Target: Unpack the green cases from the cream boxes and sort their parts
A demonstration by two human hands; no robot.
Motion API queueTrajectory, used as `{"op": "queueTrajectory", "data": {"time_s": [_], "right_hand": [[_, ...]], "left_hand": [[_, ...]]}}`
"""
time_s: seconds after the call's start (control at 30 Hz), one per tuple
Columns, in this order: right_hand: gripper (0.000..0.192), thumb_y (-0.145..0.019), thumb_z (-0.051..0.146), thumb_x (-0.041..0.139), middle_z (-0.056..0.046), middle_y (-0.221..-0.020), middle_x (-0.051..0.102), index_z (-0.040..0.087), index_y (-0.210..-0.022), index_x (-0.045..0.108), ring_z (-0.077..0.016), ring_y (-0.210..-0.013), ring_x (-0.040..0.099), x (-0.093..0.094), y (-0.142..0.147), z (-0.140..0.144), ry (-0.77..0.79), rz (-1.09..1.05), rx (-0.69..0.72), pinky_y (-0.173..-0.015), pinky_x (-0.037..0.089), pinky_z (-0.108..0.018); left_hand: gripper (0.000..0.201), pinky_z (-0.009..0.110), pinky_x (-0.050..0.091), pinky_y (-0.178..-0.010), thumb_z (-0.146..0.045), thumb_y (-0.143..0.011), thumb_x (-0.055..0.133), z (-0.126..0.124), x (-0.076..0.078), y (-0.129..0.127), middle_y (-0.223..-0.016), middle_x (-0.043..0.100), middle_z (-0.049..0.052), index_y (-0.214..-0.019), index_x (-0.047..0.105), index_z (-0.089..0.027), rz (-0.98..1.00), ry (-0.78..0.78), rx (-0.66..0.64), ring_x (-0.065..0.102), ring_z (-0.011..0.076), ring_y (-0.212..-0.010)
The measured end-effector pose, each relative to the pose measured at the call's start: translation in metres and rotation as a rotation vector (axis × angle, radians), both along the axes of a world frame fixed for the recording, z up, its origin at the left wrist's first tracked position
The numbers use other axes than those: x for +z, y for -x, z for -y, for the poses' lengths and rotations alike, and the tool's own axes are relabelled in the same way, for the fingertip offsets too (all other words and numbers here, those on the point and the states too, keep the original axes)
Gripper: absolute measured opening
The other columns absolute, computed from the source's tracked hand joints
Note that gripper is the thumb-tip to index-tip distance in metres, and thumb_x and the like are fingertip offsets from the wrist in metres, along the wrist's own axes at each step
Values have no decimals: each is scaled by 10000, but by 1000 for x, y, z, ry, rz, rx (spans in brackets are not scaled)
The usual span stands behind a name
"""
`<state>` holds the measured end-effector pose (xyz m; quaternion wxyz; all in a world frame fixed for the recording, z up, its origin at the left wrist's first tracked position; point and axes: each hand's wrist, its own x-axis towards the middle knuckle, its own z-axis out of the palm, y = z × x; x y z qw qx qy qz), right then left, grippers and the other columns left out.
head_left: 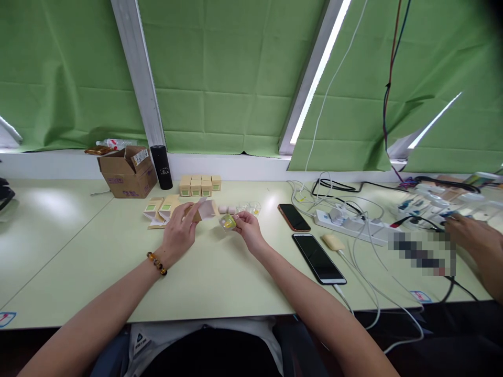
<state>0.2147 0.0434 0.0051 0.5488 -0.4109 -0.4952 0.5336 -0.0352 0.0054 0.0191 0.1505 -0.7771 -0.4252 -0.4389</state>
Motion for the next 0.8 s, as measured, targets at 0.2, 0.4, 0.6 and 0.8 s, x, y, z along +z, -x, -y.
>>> {"op": "queueTrajectory", "data": {"time_s": [0.2, 0.4, 0.6, 0.8], "right_hand": [[329, -636, 474, 812, -12, -656, 671, 200, -676, 635, -168, -636, 592, -9, -4, -11, -8, 276, 73, -622, 449, -306], [266, -713, 457, 728, -10, -678, 697, 202, -679, 659, -174, -663, 591, -18, -3, -15, -36, 419, 94, -641, 414, -301], [222, -749, 402, 690, -15, -689, 692, 199, -660, 706, -170, -671, 553, -20, -3, -17, -84, 541, 96, -656, 401, -308], [246, -839, 424, 636, -14, -729, 703, 206, -746, 701, -179, -688, 584, -16, -2, -13, -125, 557, 111, -666, 432, -306]], "left_hand": [[657, 592, 499, -1156, -124, -996, 537, 0, -2, 2, -1454, 575, 154, -1606, 397, -325, 127, -71, -100, 550, 330, -1394], [581, 516, 594, -1062, -294, -1015, 618, 2, -8, -6, -1522, 559, 154, -1571, 451, -286, 399, 176, -289, 545, 321, -1414], [723, 452, 607, -1016, -490, -1006, 649, -3, -6, -12, -1424, 648, 170, -1610, 333, -251, 898, 670, -605, 650, 294, -1296], [560, 509, 639, -956, -489, -1001, 645, -5, -2, -11, -1444, 634, 145, -1479, 493, -239, 1128, 834, -743, 703, 265, -1141]]}}
